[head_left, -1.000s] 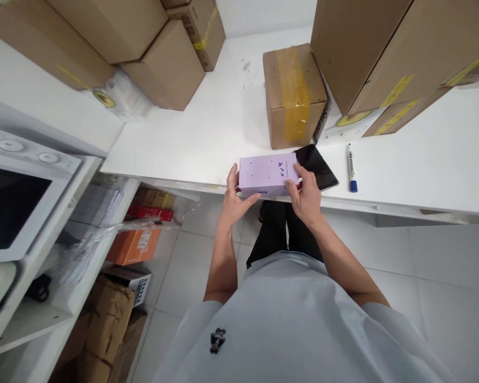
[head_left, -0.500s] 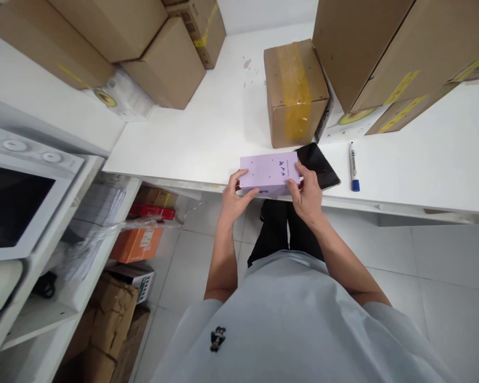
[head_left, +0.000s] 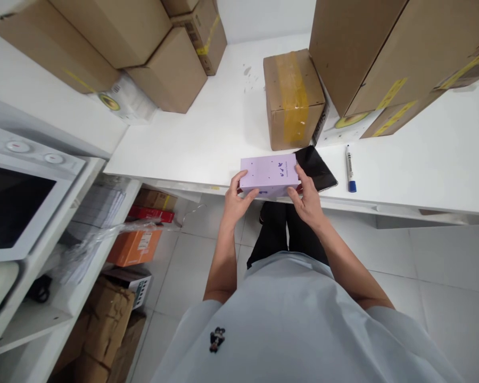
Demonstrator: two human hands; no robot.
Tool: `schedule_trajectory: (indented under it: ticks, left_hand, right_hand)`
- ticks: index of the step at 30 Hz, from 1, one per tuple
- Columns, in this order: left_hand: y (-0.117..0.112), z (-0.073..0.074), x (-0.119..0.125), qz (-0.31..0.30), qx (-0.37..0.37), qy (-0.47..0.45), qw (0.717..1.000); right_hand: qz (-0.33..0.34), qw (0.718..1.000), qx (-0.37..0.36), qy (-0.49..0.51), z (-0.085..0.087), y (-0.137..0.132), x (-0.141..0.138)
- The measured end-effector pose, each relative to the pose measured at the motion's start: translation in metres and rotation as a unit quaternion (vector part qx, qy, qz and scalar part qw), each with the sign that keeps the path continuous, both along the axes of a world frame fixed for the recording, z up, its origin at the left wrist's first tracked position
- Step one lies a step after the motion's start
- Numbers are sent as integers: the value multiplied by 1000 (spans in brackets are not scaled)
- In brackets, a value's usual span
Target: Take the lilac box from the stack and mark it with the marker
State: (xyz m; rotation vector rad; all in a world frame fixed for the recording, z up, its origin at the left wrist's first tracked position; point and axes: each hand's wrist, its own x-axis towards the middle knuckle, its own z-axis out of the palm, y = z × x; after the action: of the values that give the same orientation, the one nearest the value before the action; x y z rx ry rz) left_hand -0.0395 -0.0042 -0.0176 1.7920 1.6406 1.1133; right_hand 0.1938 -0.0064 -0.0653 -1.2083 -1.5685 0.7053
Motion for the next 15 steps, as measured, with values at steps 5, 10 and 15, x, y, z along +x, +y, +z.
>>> schedule_trajectory:
  ticks: [5,10,15]
  left_hand:
    - [-1,-3,-1,-8,-9,-8,1000]
    - [0,-15,-4,-29,-30,-85,996]
    - [2,-25,-6,-27,-44,-106,993]
  right_hand:
    - [5,1000,-3,-1,-6,-3,-1]
    - [4,1000,-21,-6,-23,-5,-7]
    - [-12,1000,-26,-8,-37,-5,-10]
